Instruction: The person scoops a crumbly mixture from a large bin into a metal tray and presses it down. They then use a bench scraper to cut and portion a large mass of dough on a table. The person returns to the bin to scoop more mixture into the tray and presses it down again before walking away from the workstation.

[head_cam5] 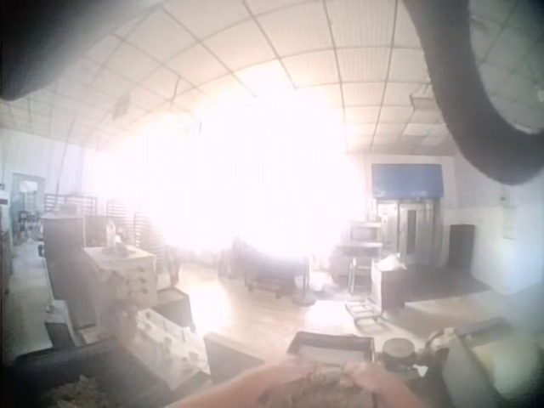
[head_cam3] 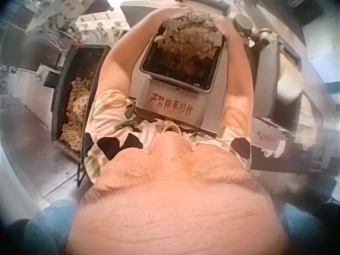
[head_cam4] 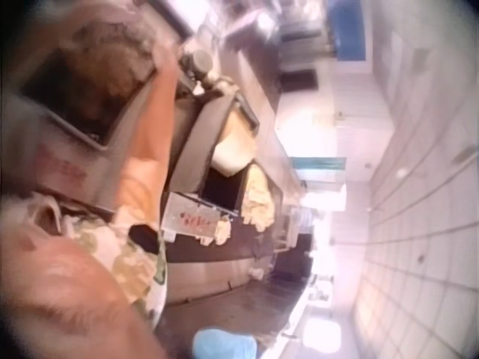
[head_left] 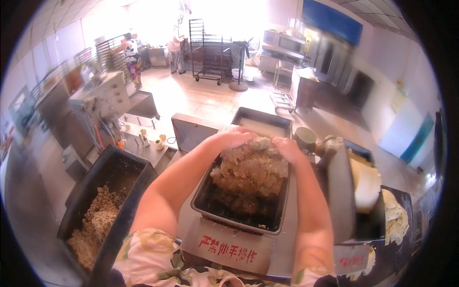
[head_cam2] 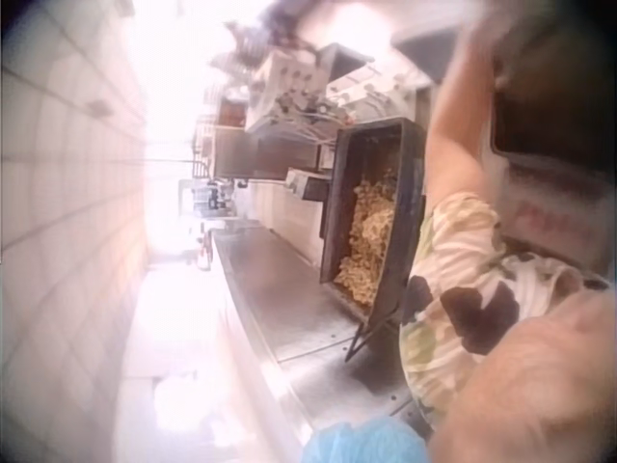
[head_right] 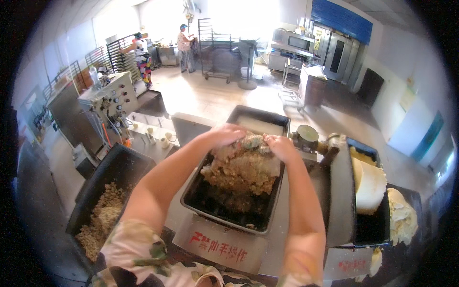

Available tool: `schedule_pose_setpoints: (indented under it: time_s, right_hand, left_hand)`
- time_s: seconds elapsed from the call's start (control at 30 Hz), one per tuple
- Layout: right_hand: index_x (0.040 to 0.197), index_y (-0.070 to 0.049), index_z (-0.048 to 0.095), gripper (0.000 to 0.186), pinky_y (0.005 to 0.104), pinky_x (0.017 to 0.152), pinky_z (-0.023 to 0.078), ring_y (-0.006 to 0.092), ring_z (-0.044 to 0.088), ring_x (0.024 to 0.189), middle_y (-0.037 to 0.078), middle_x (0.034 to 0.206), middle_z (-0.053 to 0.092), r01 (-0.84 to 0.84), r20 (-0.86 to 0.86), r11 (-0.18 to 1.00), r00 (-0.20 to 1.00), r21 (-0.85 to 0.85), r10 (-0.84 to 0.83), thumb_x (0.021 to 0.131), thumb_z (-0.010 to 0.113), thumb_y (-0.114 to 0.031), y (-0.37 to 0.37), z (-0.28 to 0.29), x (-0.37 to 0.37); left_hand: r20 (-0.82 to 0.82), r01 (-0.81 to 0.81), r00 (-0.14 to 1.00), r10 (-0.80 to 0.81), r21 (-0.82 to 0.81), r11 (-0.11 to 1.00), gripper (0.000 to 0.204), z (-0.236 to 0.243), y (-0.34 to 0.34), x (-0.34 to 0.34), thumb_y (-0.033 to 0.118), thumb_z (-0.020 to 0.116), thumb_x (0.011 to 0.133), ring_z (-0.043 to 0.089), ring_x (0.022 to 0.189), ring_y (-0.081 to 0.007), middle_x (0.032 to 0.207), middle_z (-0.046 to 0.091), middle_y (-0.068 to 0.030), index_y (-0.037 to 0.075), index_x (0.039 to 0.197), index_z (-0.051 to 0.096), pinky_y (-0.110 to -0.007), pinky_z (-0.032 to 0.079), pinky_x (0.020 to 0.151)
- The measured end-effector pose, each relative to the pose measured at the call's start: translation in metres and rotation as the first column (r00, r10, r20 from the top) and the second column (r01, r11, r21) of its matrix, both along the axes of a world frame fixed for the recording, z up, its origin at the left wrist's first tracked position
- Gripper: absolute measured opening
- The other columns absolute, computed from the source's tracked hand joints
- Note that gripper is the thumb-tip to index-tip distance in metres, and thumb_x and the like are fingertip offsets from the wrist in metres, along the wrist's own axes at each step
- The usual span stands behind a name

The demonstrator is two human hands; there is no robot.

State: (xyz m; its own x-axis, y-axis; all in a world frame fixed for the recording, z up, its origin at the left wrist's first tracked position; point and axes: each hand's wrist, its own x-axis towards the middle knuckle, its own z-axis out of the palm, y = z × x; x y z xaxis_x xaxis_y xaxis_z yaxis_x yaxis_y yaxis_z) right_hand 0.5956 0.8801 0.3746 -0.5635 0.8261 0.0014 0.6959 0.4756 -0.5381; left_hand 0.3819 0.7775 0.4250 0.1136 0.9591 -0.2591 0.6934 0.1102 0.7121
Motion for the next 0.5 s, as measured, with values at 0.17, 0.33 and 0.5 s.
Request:
schedule_pose_setpoints:
  time_s: [0.17, 0.33, 0.5]
  right_hand:
    - [0.130, -0.001, 0.051, 0.054, 0.0408, 0.106, 0.034, 0.0333, 0.053, 0.116, 0.023, 0.121, 0.057, -0.139, -0.023, 0.969, 0.989, 0.202, 0.146, 0.097, 0.040, -0.041, -0.072, 0.026, -0.005]
    - [0.138, 0.007, 0.036, 0.069, 0.0445, 0.113, 0.022, 0.0368, 0.033, 0.135, 0.027, 0.143, 0.035, -0.241, 0.110, 0.870, 0.971, 0.430, 0.214, 0.093, 0.046, -0.046, -0.149, 0.007, 0.028]
    - [0.128, 0.003, 0.050, 0.057, 0.0441, 0.105, 0.034, 0.0410, 0.042, 0.125, 0.030, 0.133, 0.045, -0.357, 0.148, 0.801, 0.933, 0.481, 0.327, 0.087, 0.060, -0.034, -0.202, 0.008, 0.051]
  left_hand:
    - [-0.365, 0.133, 0.923, 0.122, 0.599, 0.790, 0.057, -0.069, -0.029, -0.025, 0.042, 0.046, 0.090, 0.038, 0.131, -0.0323, 0.140, 0.044, -0.0157, 0.007, 0.136, 0.046, -0.041, 0.030, 0.109]
    - [-0.482, 0.299, 0.865, 0.137, 0.716, 0.631, 0.060, -0.070, -0.120, -0.002, 0.034, 0.058, 0.088, 0.029, 0.137, -0.0340, 0.143, 0.038, -0.0192, 0.002, 0.136, 0.042, -0.043, 0.027, 0.111]
    - [-0.273, 0.229, 0.961, -0.032, 0.730, 0.644, 0.058, -0.059, -0.148, -0.011, 0.029, 0.063, 0.085, 0.028, 0.137, -0.0348, 0.144, 0.036, -0.0191, 0.004, 0.135, 0.045, -0.046, 0.029, 0.110]
